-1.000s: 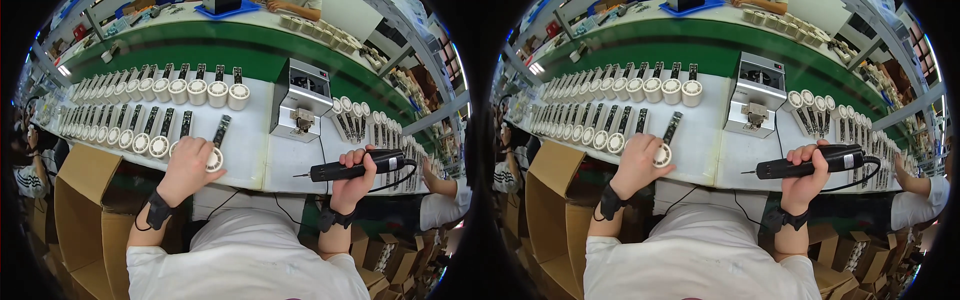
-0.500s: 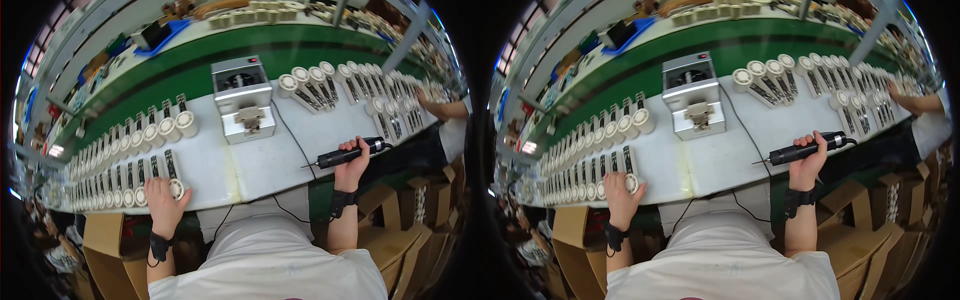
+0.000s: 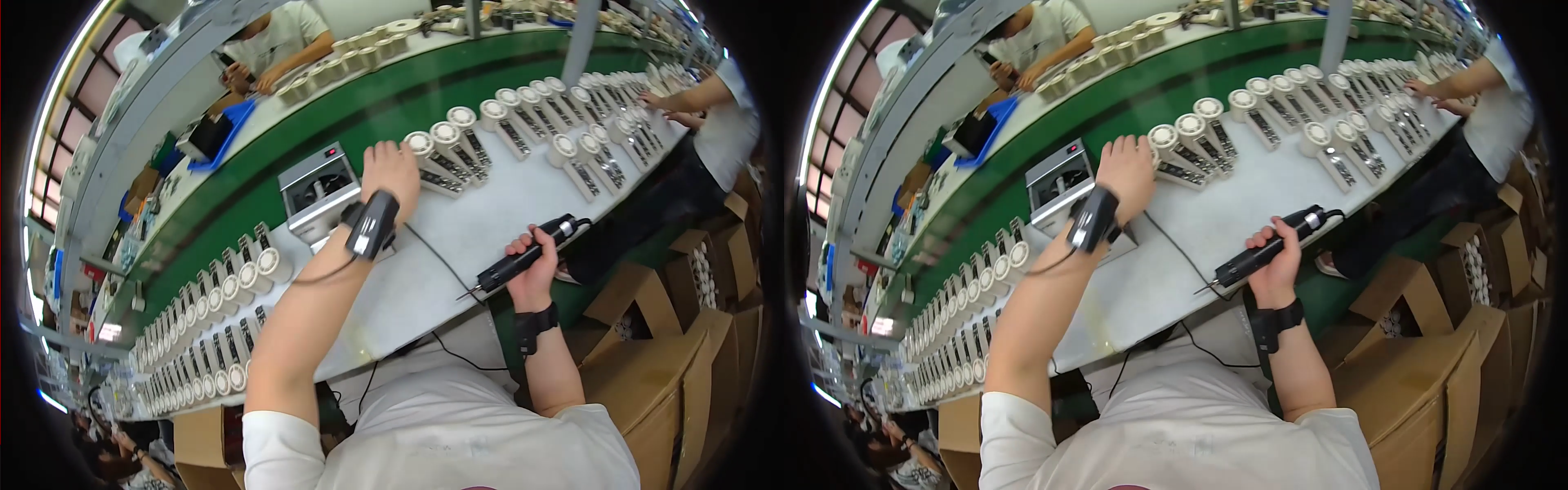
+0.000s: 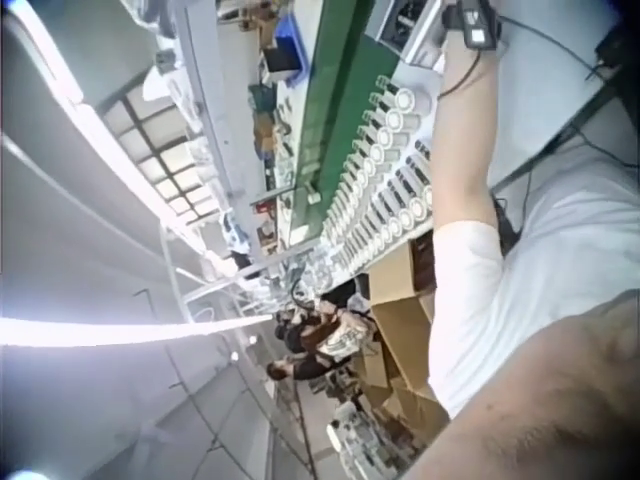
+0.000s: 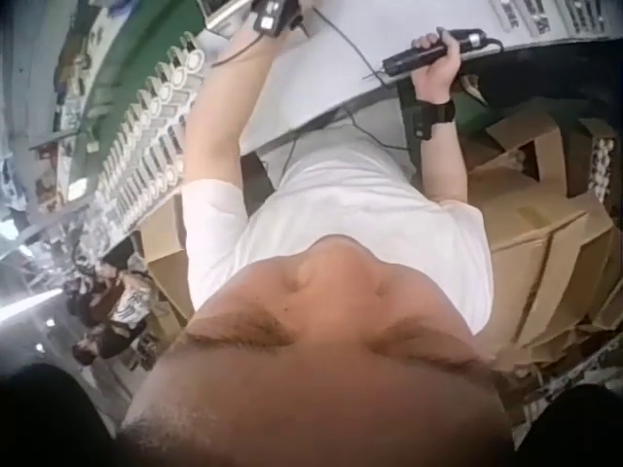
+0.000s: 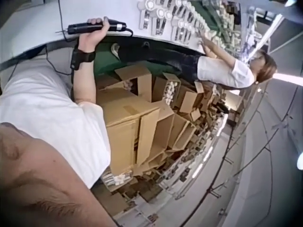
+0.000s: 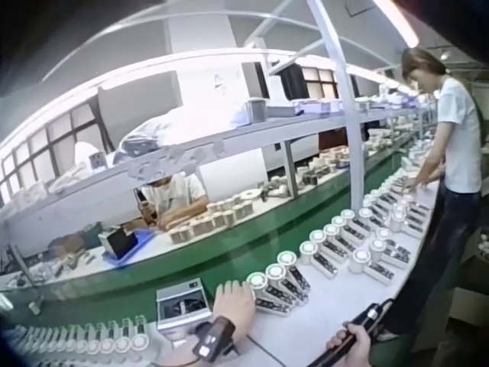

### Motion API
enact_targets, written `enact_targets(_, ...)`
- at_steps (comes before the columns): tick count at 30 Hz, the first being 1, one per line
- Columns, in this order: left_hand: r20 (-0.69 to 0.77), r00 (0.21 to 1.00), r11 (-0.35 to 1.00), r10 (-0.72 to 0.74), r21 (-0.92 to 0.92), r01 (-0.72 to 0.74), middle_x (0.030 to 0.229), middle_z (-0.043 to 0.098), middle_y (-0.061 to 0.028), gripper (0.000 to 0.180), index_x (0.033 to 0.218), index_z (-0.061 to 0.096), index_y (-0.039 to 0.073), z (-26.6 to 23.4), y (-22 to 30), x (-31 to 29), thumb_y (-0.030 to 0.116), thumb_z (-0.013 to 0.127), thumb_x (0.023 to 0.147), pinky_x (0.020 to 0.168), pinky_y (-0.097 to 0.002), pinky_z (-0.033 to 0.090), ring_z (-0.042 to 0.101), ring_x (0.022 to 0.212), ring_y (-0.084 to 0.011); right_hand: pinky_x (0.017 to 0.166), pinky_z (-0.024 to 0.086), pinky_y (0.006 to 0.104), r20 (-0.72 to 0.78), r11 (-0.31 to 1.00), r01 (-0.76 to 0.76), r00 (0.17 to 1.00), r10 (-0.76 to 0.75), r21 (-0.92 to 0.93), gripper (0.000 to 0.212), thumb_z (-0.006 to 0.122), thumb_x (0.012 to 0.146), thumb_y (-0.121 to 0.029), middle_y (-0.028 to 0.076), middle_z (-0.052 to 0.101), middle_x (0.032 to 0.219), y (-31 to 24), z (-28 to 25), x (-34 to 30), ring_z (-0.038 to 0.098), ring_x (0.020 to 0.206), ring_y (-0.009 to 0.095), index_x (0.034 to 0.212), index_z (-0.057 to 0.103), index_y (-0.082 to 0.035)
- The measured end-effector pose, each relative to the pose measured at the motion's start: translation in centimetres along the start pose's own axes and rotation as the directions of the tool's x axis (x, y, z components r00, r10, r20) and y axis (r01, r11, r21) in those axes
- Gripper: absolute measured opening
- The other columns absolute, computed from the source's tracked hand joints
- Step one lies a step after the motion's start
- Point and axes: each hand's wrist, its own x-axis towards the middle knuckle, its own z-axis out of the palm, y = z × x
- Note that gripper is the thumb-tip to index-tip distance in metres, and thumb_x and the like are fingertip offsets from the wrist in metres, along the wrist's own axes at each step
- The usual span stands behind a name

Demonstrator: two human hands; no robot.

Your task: The person picks up a screw from a dispenser using an electric screwdriver and drives it into a circuit board attached to a plastic housing. After repeating this for a second screw, they place the completed assembly back onto the table.

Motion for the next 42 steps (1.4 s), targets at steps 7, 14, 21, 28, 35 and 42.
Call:
enact_targets(7, 0.292, 0.933, 0.958, -0.209, -0.132, 0.255, 0.104, 0.06, -0.022, 0.023, 0.099, 0.055, -0.004, 3.7, -0.7, 2.0, 0.009, 0.059, 0.08, 0.078, -0.0459, 0.055, 0.065, 0.097, -0.0353, 0.062, 0.043, 0.0286, 0.017, 0.998, -0.061, 0.998, 0.061, -0.013, 0.016, 0.058, 0.088, -0.017, 0.0, 0.047, 0.07, 0.0, 0.9, -0.7, 0.046, 0.062, 0.013, 0.1, 0.053, -0.007)
enact_targets(14, -0.008, 0.998, 0.869, -0.065, -0.492, 0.053, 0.098, 0.057, -0.0231, 0.038, 0.102, 0.052, -0.004, -7.8, 1.8, -7.8, 0.012, 0.072, 0.074, 0.081, -0.0425, 0.052, 0.061, 0.09, -0.0386, 0.057, 0.039, 0.0276, 0.233, 0.994, 0.048, 0.972, -0.024, -0.098, 0.021, 0.052, 0.089, -0.019, -0.001, 0.042, 0.068, -3.3, 2.8, -3.0, 0.042, 0.058, 0.01, 0.106, 0.051, -0.007)
enact_targets(21, 0.169, 0.944, 0.56, -0.284, -0.77, 0.306, 0.11, 0.06, -0.0229, 0.058, 0.12, 0.049, -0.003, -8.7, -0.4, -25.2, 0.016, 0.078, 0.074, 0.083, -0.0405, 0.051, 0.061, 0.099, -0.039, 0.058, 0.039, 0.0276, 0.518, 0.898, 0.236, 0.855, -0.01, -0.372, 0.026, 0.053, 0.089, -0.017, 0.001, 0.044, 0.069, -2.0, 10.9, -6.0, 0.043, 0.058, 0.012, 0.111, 0.05, -0.004)
enact_targets(28, 0.069, 0.792, 0.413, -0.607, -0.824, 0.388, 0.111, 0.06, -0.0209, 0.059, 0.121, 0.05, -0.002, -1.7, -0.5, -30.8, 0.012, 0.08, 0.072, 0.083, -0.0398, 0.052, 0.062, 0.097, -0.0372, 0.057, 0.047, 0.0307, 0.746, 0.655, 0.54, 0.664, 0.054, -0.528, 0.029, 0.061, 0.083, -0.002, 0.007, 0.055, 0.071, 8.1, 18.4, -8.3, 0.055, 0.056, 0.018, 0.11, 0.05, 0.002)
enact_targets(35, 0.042, 0.789, 0.363, -0.613, -0.872, 0.329, 0.112, 0.06, -0.0207, 0.063, 0.125, 0.048, -0.002, -1.0, -1.1, -31.2, 0.011, 0.08, 0.073, 0.085, -0.0408, 0.052, 0.061, 0.099, -0.038, 0.058, 0.049, 0.0302, 0.816, 0.574, 0.661, 0.578, 0.021, -0.483, 0.022, 0.063, 0.083, 0.004, 0.008, 0.059, 0.073, 14.9, 20.1, -7.6, 0.06, 0.059, 0.018, 0.103, 0.054, 0.003)
enact_targets(42, 0.035, 0.839, 0.392, -0.544, -0.873, 0.29, 0.122, 0.056, -0.0243, 0.071, 0.133, 0.042, -0.004, -0.6, -1.6, -31.2, 0.012, 0.079, 0.075, 0.091, -0.0416, 0.05, 0.058, 0.108, -0.0402, 0.057, 0.049, 0.0301, 0.791, 0.499, 0.663, 0.606, 0.081, -0.559, 0.017, 0.062, 0.083, 0.004, 0.007, 0.06, 0.071, 15.7, 20.2, -6.9, 0.06, 0.059, 0.018, 0.098, 0.054, 0.002)
